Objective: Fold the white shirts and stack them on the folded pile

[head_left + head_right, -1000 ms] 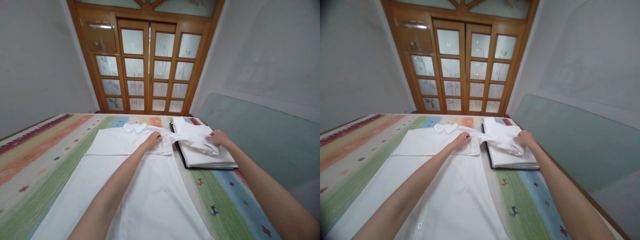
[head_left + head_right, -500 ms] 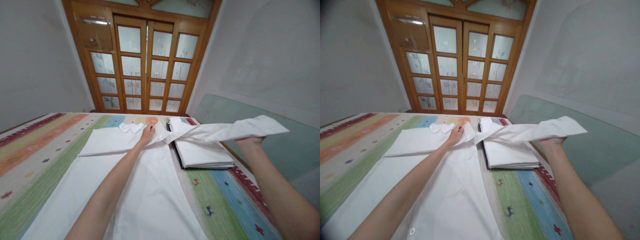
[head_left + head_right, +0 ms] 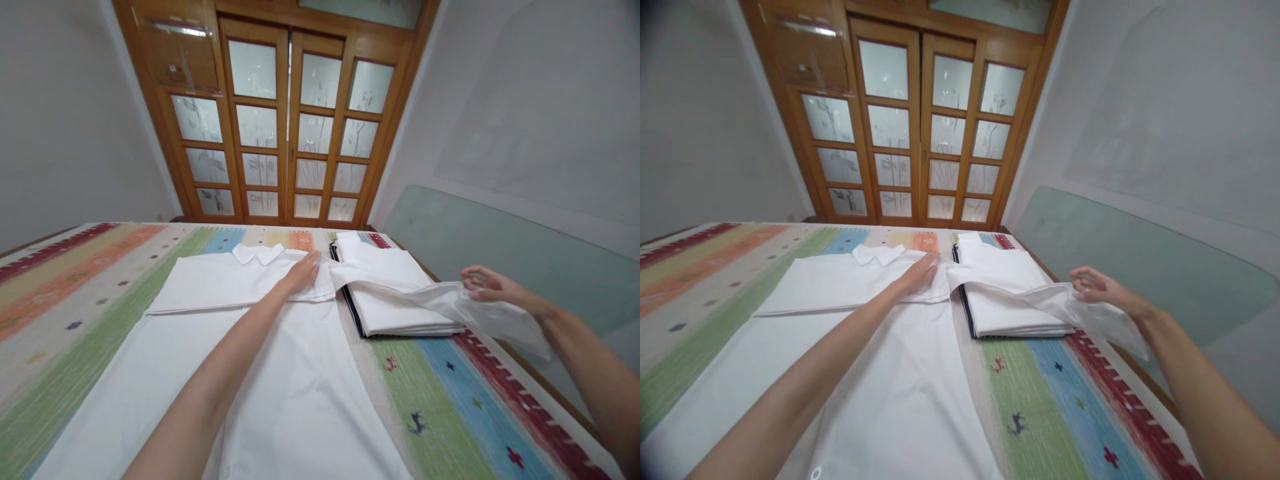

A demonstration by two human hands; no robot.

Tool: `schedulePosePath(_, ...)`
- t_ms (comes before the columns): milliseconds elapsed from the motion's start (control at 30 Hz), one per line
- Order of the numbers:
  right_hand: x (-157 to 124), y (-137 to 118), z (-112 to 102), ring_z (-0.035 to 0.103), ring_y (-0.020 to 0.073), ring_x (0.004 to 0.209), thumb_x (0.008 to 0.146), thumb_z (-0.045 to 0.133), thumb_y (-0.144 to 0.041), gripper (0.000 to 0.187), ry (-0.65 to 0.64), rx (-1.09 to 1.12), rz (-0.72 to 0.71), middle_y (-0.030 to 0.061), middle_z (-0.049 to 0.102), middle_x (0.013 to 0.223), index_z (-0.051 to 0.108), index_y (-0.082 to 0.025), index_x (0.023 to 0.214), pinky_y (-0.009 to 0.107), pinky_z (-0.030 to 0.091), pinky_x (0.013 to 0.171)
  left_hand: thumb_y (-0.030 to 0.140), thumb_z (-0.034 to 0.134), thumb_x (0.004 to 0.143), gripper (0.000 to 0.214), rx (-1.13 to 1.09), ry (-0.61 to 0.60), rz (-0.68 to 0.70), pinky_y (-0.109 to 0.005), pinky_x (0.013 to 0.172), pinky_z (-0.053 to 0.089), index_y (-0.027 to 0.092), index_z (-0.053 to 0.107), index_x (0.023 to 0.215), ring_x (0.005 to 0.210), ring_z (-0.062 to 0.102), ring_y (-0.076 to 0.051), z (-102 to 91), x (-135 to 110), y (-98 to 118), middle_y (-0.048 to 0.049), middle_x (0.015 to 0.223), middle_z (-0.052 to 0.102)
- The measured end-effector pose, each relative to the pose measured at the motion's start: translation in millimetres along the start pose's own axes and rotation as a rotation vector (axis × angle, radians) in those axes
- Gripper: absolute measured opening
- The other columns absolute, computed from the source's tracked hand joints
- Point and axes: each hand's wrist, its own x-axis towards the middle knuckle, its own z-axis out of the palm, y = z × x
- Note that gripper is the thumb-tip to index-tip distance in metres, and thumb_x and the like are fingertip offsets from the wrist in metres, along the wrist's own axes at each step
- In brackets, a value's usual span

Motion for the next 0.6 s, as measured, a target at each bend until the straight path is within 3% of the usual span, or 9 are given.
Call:
schedulePosePath(100, -20, 2, 9, 0.066, 0.0259, 0.074, 0.044, 0.075, -0.029, 0.079, -0.300, 0.076, 0.071, 0.0101, 0.065, 0.111, 0.053, -0.029, 0.120, 0.034, 0.053, 0.064, 0.016, 0.045, 0.086, 0.038, -0.005, -0.005, 0.027, -0.040, 0.114, 0.034, 0.018, 0.056, 0.122, 0.131, 0.048, -0.023, 3.3, 7, 4, -0.0119, 0.140, 0.053)
schedulePosePath(167, -30, 6, 16, 0.067, 0.0288, 0.081, 0.045, 0.069, -0.023, 0.072, -0.380, -0.061, 0.049, 0.0107, 0.066, 0.114, 0.057, -0.026, 0.116, 0.036, 0.053, 0.071, 0.014, 0.045, 0.084, 0.036, -0.008, -0.021, 0.036, -0.039, 0.114, 0.035, 0.017, 0.060, 0.116, 0.128, 0.051, -0.023, 6.4, 10, 7, -0.0121, 0.138, 0.055)
schedulePosePath(267, -38, 13, 28, 0.065, 0.0308, 0.091, 0.050, 0.058, -0.017, 0.046, -0.397, -0.376, -0.103, 0.0082, 0.071, 0.099, 0.066, -0.024, 0.095, 0.037, 0.050, 0.083, 0.011, 0.046, 0.079, 0.038, -0.013, -0.061, 0.035, -0.039, 0.113, 0.035, 0.017, 0.061, 0.113, 0.129, 0.050, -0.024, 10.6, 15, 8, -0.0116, 0.141, 0.054)
schedulePosePath(367, -43, 5, 33, 0.064, 0.0284, 0.094, 0.055, 0.053, -0.010, 0.034, -0.264, -0.640, -0.261, 0.0069, 0.071, 0.095, 0.065, -0.023, 0.084, 0.035, 0.047, 0.084, 0.011, 0.048, 0.076, 0.037, -0.019, -0.099, 0.006, -0.040, 0.107, 0.041, 0.016, 0.061, 0.111, 0.122, 0.055, -0.026, 14.2, 19, 7, -0.0132, 0.131, 0.061)
schedulePosePath(467, -46, -25, 29, 0.063, 0.0258, 0.084, 0.066, 0.050, -0.005, 0.026, -0.094, -0.883, -0.307, 0.0084, 0.067, 0.092, 0.063, -0.021, 0.081, 0.031, 0.044, 0.069, 0.011, 0.049, 0.075, 0.029, -0.025, -0.111, -0.020, -0.038, 0.099, 0.046, 0.014, 0.063, 0.100, 0.107, 0.062, -0.026, 16.4, 21, 7, -0.0141, 0.113, 0.067)
schedulePosePath(600, -46, -75, 16, 0.061, 0.0250, 0.081, 0.085, 0.041, -0.010, 0.027, 0.347, -0.978, -0.271, 0.0137, 0.062, 0.107, 0.065, -0.020, 0.094, 0.031, 0.040, 0.063, 0.010, 0.048, 0.075, 0.030, -0.047, -0.014, -0.040, -0.038, 0.103, 0.043, 0.013, 0.061, 0.103, 0.111, 0.058, -0.025, 13.4, 20, 10, -0.0143, 0.117, 0.061)
